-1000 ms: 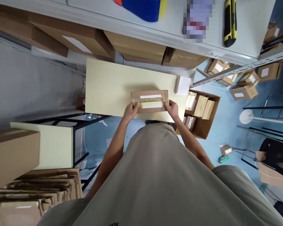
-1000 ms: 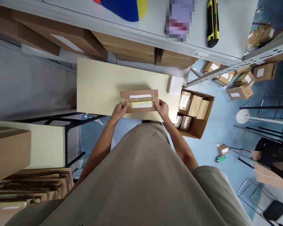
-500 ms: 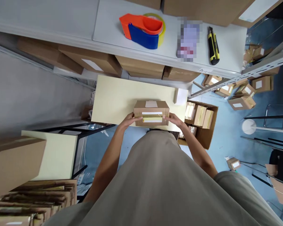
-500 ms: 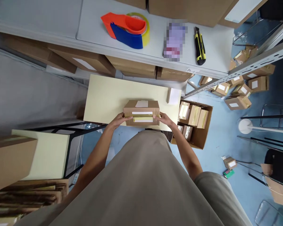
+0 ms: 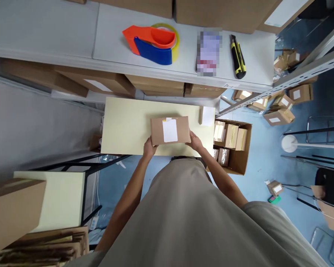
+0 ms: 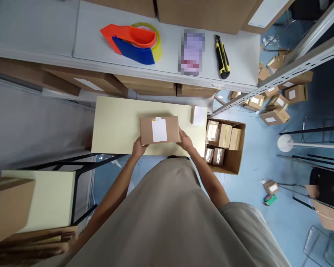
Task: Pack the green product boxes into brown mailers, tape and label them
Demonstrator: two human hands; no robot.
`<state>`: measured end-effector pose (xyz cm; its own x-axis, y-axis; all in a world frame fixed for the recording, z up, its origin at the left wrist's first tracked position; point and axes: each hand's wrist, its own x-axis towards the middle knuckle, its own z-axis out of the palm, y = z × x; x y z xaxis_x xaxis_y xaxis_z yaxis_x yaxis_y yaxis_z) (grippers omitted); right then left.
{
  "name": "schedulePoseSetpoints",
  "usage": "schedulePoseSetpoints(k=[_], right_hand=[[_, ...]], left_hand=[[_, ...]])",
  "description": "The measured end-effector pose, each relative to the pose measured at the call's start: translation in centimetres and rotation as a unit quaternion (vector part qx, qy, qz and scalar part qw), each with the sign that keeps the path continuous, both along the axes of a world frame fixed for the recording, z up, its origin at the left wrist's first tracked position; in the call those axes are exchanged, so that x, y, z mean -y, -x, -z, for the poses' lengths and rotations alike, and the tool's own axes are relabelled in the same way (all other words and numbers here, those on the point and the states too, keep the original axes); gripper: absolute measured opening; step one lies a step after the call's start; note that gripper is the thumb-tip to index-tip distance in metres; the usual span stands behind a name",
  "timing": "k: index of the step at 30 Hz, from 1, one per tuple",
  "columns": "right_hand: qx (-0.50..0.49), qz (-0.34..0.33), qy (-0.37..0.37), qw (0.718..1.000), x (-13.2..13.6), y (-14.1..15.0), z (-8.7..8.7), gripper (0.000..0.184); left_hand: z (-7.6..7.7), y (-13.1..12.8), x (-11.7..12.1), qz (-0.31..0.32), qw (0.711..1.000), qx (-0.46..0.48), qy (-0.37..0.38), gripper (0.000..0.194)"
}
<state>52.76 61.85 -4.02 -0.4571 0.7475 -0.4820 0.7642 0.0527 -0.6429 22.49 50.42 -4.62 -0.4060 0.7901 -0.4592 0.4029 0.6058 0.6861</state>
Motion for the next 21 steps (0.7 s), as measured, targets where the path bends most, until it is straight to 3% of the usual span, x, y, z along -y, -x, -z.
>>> schedulePoseSetpoints(k=[4,8,10,15,18,21], right_hand=[[0.043,-0.018,-0.054,0.997,-1.9,-1.7,-1.2,0.08],[0.063,0.049,-0.133,0.988,-7.7,-4.2,-2.2,0.062],[0.088,0.058,-0.146,0.984,-11.3,-5.1,-2.1,0.062],[0.137,0.047,-0.113,0.983,-18.5,-5.2,-0.8,0.071],[0.162,0.012,-0.089,0.983,-20.7,-4.9,-0.1,0.072],[0.173,-0.007,-0.075,0.982,-21.2,-4.9,0.1,0.068]], left_hand=[[0.1,2.5,0.1,-0.022,1.0,0.008,-0.021,0.084],[-1.1,3.4,-2.4,-0.091,0.989,-0.061,-0.095,0.077],[-2.2,2.5,-4.4,-0.077,0.986,-0.071,-0.128,0.07],[-5.2,-2.2,-8.8,0.026,0.983,-0.054,-0.175,0.058],[-6.4,-4.9,-9.8,0.077,0.982,-0.056,-0.166,0.054],[-6.9,-6.7,-9.8,0.109,0.98,-0.04,-0.16,0.052]])
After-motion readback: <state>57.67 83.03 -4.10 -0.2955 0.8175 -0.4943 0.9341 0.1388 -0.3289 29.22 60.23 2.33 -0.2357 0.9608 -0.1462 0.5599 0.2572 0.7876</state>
